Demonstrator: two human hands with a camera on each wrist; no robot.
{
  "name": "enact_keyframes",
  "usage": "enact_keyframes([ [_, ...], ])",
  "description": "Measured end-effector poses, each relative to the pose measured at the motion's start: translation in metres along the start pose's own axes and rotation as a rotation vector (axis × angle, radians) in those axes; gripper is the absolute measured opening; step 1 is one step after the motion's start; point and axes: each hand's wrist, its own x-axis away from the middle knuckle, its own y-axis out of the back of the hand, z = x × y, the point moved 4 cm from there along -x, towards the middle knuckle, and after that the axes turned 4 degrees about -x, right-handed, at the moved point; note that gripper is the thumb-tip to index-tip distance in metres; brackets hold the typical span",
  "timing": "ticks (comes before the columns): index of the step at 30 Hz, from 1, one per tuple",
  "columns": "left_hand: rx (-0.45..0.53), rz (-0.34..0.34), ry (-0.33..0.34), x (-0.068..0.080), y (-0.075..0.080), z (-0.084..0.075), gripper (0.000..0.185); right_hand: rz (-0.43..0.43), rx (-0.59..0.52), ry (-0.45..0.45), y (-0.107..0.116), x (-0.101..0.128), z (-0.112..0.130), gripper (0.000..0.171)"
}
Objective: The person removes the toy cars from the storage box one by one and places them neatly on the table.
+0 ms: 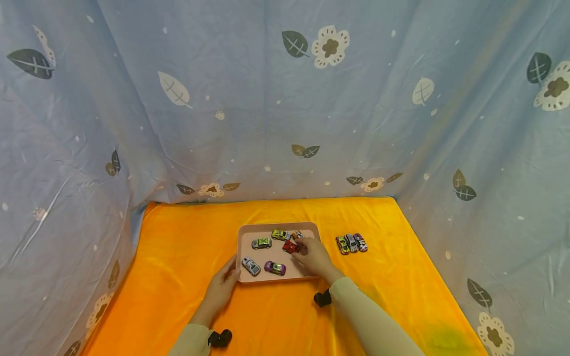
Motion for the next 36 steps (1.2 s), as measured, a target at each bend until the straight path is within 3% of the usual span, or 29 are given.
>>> enact_keyframes([
  [9, 0.009, -0.003, -0.006, 0.000, 0.000, 0.001, 0.053, -0.024, 0.058, -0.007, -0.003, -0.001, 0.000, 0.047],
  [25, 0.015, 0.000, 0.007, -0.001, 0.000, -0.001, 0.054, -0.060, 0.275, 0.032, -0.005, 0.000, 0.008, 0.044],
  [32, 0.008, 0.003, -0.005, 0.002, -0.001, -0.003, 0.054, -0.059, 0.250, 0.058, -0.004, 0.002, 0.009, 0.043],
  [36, 0.010, -0.003, -0.013, 0.002, 0.001, -0.004, 0.054, -0.094, 0.124, 0.079, 0.002, 0.004, 0.011, 0.045],
])
